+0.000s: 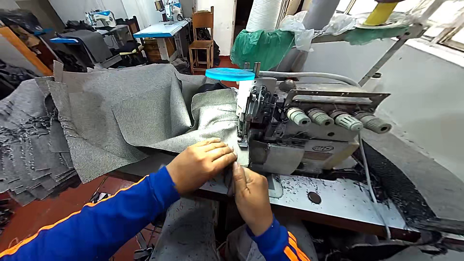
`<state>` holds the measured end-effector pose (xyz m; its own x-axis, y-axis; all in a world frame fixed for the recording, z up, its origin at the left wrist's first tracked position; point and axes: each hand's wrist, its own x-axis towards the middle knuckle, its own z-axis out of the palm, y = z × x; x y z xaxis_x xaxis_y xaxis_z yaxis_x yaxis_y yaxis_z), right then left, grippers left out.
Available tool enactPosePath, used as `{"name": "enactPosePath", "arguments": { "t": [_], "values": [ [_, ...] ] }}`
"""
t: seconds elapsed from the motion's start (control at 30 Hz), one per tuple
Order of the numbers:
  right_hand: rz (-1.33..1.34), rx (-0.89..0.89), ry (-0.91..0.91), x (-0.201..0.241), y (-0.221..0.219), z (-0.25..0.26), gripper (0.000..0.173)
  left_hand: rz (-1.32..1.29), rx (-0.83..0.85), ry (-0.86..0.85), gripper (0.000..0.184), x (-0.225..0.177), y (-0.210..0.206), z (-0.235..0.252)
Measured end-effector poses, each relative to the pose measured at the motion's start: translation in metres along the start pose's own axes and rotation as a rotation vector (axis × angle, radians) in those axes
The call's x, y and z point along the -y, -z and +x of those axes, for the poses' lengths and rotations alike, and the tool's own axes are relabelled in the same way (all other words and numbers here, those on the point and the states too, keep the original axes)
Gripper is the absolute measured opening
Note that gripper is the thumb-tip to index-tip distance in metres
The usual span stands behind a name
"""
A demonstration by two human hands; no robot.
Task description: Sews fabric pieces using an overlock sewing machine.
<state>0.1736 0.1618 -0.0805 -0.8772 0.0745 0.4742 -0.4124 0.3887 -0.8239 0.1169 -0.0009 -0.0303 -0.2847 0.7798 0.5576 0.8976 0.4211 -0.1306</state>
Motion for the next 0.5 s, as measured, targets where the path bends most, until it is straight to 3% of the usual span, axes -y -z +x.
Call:
{"name": "enactPosePath", "arguments": {
  "t": [0.13, 0.27, 0.4, 0.5],
  "values": [
    [0.045, 0.065, 0.202, -0.01, -0.007, -0.018, 0.048, 0.004, -0.036, 0.068, 0.029, 0.005, -0.01, -0.007],
    [-0.264, -0.119, 0.248, -0.045, 0.014, -0.029, 0.047, 0.035, -0.219, 0.222, 0.034, 0.021, -0.033, -0.051],
    [-0.752, -0.184, 0.456, -0.087, 0.019, -0.036, 0.045, 0.08, -0.229, 0.389, 0.04, 0.086, -0.075, -0.052],
    [-0.859, -0.185, 0.488, -0.087, 0.017, -0.042, 0.045, 0.152, -0.135, 0.561, 0.049, 0.134, -0.097, -0.015]
  ]
}}
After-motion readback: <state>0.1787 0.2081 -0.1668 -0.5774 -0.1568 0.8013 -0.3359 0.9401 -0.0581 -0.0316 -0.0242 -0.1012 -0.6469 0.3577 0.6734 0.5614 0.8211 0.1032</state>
